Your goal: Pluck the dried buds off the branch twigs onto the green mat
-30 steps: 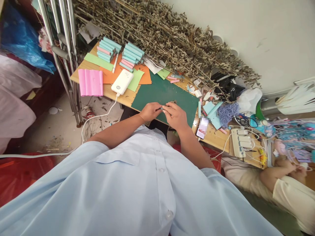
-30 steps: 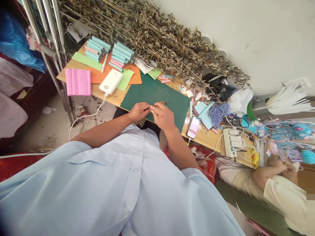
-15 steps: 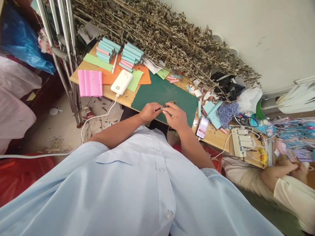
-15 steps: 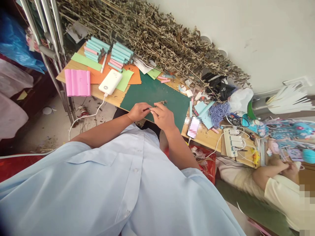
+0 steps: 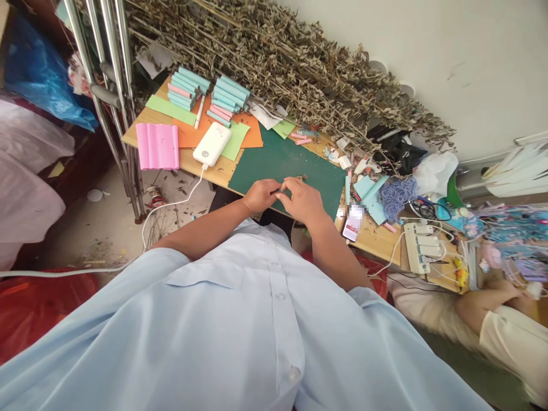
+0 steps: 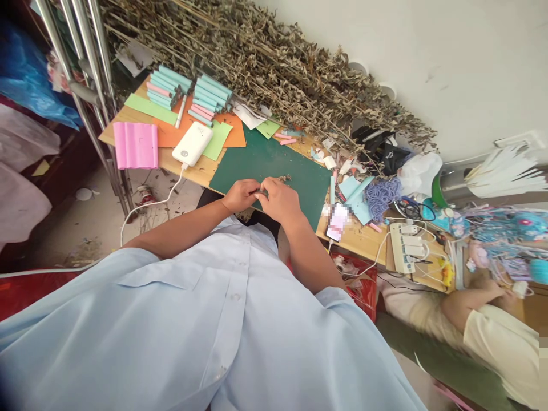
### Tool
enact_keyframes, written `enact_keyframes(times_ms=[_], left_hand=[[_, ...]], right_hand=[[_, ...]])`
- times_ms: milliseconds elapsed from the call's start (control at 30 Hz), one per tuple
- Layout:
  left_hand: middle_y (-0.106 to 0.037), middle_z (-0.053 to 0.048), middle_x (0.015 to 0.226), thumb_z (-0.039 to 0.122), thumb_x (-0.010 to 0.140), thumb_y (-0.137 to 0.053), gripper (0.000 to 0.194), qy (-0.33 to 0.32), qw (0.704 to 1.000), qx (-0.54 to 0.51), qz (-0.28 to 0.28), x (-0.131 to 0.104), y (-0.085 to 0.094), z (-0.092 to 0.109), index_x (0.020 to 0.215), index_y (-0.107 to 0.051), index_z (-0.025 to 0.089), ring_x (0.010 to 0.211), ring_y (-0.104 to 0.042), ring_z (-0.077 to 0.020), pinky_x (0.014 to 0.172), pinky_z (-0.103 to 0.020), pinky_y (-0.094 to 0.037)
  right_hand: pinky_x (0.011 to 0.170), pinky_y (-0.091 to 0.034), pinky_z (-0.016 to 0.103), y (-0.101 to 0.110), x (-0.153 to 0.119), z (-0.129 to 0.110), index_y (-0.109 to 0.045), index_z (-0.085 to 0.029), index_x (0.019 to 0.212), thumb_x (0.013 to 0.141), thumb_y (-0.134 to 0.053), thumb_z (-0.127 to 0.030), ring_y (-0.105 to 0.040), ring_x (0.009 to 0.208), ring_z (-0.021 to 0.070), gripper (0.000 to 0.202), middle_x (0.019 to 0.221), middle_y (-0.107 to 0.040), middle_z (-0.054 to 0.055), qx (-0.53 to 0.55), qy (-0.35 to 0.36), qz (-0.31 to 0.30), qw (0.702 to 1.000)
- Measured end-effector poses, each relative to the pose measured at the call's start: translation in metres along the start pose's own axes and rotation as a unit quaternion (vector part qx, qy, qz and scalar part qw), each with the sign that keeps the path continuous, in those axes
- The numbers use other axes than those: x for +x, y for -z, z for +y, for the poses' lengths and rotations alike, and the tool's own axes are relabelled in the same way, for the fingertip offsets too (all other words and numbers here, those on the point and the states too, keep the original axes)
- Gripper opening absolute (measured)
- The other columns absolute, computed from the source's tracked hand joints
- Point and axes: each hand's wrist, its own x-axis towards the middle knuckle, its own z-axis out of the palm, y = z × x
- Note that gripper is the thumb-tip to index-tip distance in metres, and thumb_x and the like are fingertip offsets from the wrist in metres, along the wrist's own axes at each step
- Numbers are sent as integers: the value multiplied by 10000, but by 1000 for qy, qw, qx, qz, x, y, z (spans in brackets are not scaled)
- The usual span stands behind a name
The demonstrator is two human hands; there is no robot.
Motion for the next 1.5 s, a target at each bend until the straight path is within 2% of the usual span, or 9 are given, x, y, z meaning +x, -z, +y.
enact_keyframes(times_ms=[167,267,400,567,733,1000,1167,1333,1500], left_hand=[[-761,-110,921,498,1089,-506,427,20,1000,1,9,0,-2,1,1059,-774,168,865,-711,-207,820,-329,-549],[-782,-118,966,479,1060,-592,365,24,1000,4,16,0,-4,-1,1070,-785,169,900,-729,-213,852,-338,-566],[-792,-110,984,442,1044,-636,309,38,999,11,23,-1,-6,-3,1058,-797,179,915,-739,-209,877,-337,-574],[-787,-99,950,424,1037,-646,288,39,999,17,21,0,-6,-2,1022,-801,182,894,-733,-209,848,-329,-566],[-782,-100,943,418,1035,-647,287,38,999,21,19,0,-6,-2,1017,-799,176,883,-725,-208,836,-327,-560],[-788,-86,951,397,1027,-664,257,43,999,16,20,1,-4,0,1033,-794,175,886,-726,-193,852,-310,-567],[-783,-87,939,400,1028,-664,258,40,999,20,23,0,-4,0,1020,-791,176,884,-724,-197,847,-316,-567],[-772,-84,910,398,1029,-664,260,32,999,18,24,0,-4,0,1013,-789,171,865,-718,-197,826,-314,-559],[-771,-85,912,400,1028,-663,263,29,999,14,30,0,-5,-1,1008,-789,170,862,-714,-194,822,-311,-554]], right_hand=[[944,-579,406,-5,-4,22,-748,-271,1030,980,-617,-356,-727,1063,257,165,1269,-765,62,92,-8,76,993],[933,-580,406,-9,-7,45,-761,-266,996,980,-571,-329,-727,989,253,201,1134,-793,68,97,-46,113,988],[893,-565,415,-21,-12,80,-762,-242,944,944,-580,-312,-699,882,259,195,972,-787,76,70,-114,133,982],[911,-566,428,-45,-17,106,-773,-218,994,903,-600,-307,-691,868,251,215,1051,-784,101,108,-168,143,969],[862,-573,386,-59,-14,101,-774,-202,1013,885,-653,-304,-683,813,221,203,1036,-764,91,143,-172,142,964],[924,-548,393,-59,-9,86,-786,-253,1012,914,-673,-270,-690,949,250,151,1121,-746,76,63,-168,81,980],[885,-553,394,-58,-10,90,-766,-240,906,871,-708,-258,-676,868,238,70,1085,-740,73,87,-179,62,978],[873,-566,402,-58,-15,98,-788,-225,1096,825,-722,-242,-646,758,202,279,1116,-751,72,139,-186,69,970],[924,-561,418,-61,-17,102,-806,-220,1028,837,-721,-262,-680,856,232,213,1069,-753,82,135,-168,67,974]])
